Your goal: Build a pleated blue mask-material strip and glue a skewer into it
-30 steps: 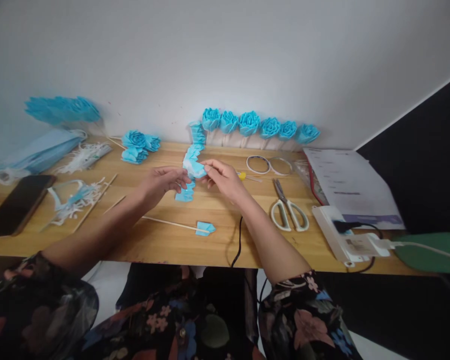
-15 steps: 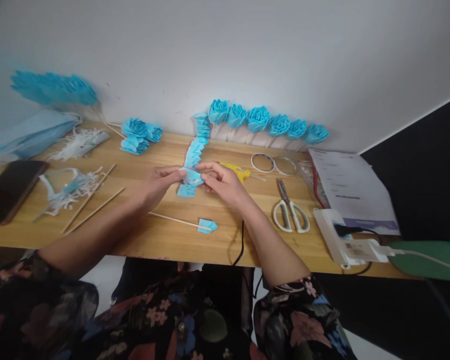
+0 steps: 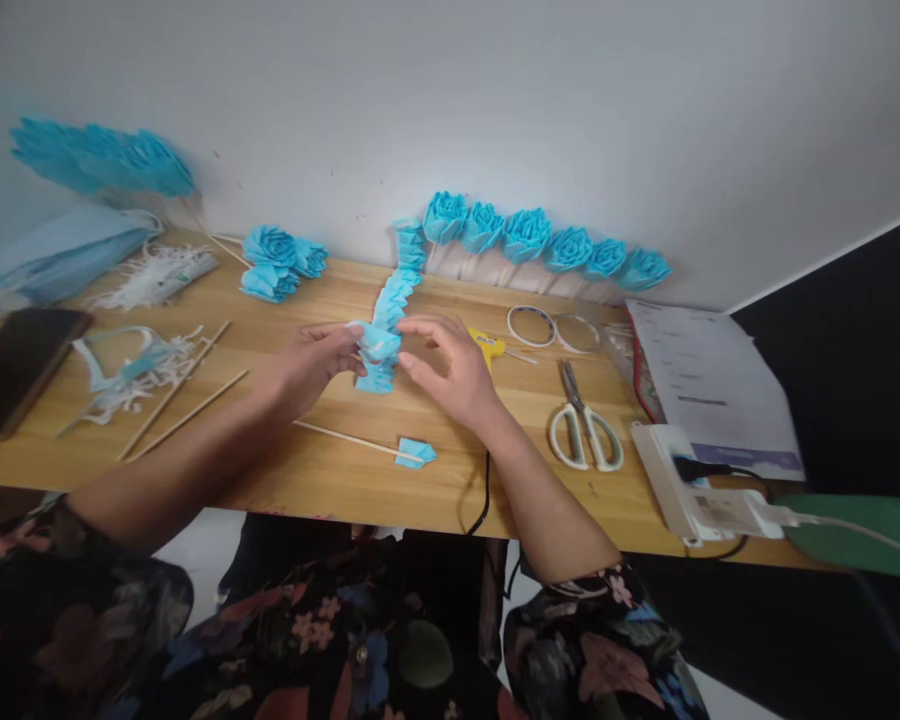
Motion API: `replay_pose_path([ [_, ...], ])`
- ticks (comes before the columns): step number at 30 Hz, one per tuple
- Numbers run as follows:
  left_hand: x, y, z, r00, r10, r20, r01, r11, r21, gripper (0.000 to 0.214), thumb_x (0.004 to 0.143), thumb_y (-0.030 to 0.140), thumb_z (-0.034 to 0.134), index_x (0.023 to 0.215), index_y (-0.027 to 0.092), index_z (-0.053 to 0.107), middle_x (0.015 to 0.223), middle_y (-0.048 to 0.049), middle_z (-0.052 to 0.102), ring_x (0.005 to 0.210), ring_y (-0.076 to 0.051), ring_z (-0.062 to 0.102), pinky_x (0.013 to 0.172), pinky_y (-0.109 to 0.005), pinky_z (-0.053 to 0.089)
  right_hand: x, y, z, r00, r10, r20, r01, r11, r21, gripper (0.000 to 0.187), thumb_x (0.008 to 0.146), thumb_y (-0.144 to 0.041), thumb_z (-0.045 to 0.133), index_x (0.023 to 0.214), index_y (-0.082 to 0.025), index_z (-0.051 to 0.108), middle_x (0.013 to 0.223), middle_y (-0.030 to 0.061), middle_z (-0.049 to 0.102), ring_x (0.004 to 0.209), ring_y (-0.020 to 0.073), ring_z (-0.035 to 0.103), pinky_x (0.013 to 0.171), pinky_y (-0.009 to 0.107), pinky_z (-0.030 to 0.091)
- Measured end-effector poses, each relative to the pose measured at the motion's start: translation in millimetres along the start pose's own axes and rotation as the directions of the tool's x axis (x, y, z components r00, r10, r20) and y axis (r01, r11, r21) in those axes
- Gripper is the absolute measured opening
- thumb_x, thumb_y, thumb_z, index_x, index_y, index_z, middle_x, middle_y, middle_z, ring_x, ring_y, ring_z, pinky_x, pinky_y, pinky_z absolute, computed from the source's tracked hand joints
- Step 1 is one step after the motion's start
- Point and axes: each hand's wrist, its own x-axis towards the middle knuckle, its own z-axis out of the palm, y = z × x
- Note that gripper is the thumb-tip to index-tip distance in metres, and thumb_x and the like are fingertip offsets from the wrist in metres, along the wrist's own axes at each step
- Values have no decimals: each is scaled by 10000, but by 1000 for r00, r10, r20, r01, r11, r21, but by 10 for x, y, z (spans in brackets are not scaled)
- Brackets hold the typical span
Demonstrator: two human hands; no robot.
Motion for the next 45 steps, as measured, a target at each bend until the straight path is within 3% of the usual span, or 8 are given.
replay_pose_path([
  [6, 1, -28, 23, 999, -42, 5, 42, 999, -34, 255, 766, 370, 839, 716, 129, 773, 725, -58, 740, 636, -137, 646, 595, -258, 557, -4, 31, 55, 973, -230, -6, 224, 954, -197, 109, 945, -300, 672, 1048, -285, 702, 1327, 77, 745, 1272, 280, 655, 1112, 527, 463],
  [19, 53, -26, -50, 992, -113, 48, 119, 983, -140, 343, 773, 429, 867, 799, 109, 746, 772, -85, 757, 666, -160, 698, 576, -246, 539, -7, 109, 30, 946, -314, 83, 325, 919, -226, 223, 897, -120, 581, 878, -292, 722, 1267, 41, 724, 1266, 273, 623, 1055, 505, 490],
  [23, 53, -4, -37, 993, -119, -22, 116, 988, -107, 308, 785, 388, 840, 769, 98, 737, 718, -76, 731, 636, -156, 682, 541, -236, 517, -15, 106, -38, 945, -324, -44, 314, 936, -158, 188, 956, -190, 567, 987, -290, 723, 1274, 50, 733, 1245, 275, 658, 1065, 520, 508],
  [26, 30, 6, -3, 995, -104, -9, 103, 994, -38, 273, 810, 342, 812, 716, 97, 738, 670, -59, 708, 572, -126, 637, 536, -232, 515, -11, 102, -32, 932, -339, -130, 326, 939, -110, 188, 993, -271, 588, 1138, -298, 703, 1245, 57, 759, 1195, 271, 697, 1049, 512, 534],
  [32, -8, -7, 31, 993, -118, 22, 116, 990, 84, 285, 887, 322, 771, 684, 125, 733, 668, -42, 721, 543, -106, 638, 569, -219, 530, -14, 119, 103, 920, -392, -10, 382, 903, -194, 257, 964, -251, 672, 1217, -292, 664, 1207, 67, 785, 1160, 266, 727, 1003, 476, 569],
  [40, 14, -58, 18, 985, -143, 94, 141, 990, 28, 333, 869, 376, 814, 695, 106, 727, 678, -55, 718, 591, -120, 661, 595, -230, 569, -31, 108, 126, 933, -359, 25, 357, 915, -189, 127, 963, -190, 653, 1072, -253, 669, 1141, 68, 795, 1091, 233, 747, 958, 422, 579],
  [43, 35, -68, 7, 987, -138, 84, 137, 990, 21, 329, 879, 380, 808, 717, 107, 723, 672, -50, 708, 586, -121, 660, 579, -229, 564, -33, 62, 67, 984, -178, -9, 177, 983, -50, 62, 986, -264, 649, 1025, -253, 696, 1056, 41, 800, 962, 202, 747, 869, 378, 585],
  [45, 40, -64, 4, 988, -136, 71, 135, 991, 24, 315, 881, 374, 803, 732, 109, 721, 667, -42, 698, 580, -120, 658, 567, -226, 559, -33, 41, 31, 999, -25, -25, 27, 997, 76, 126, 1020, -331, 608, 1036, -254, 706, 1030, 31, 799, 910, 183, 739, 845, 363, 580],
])
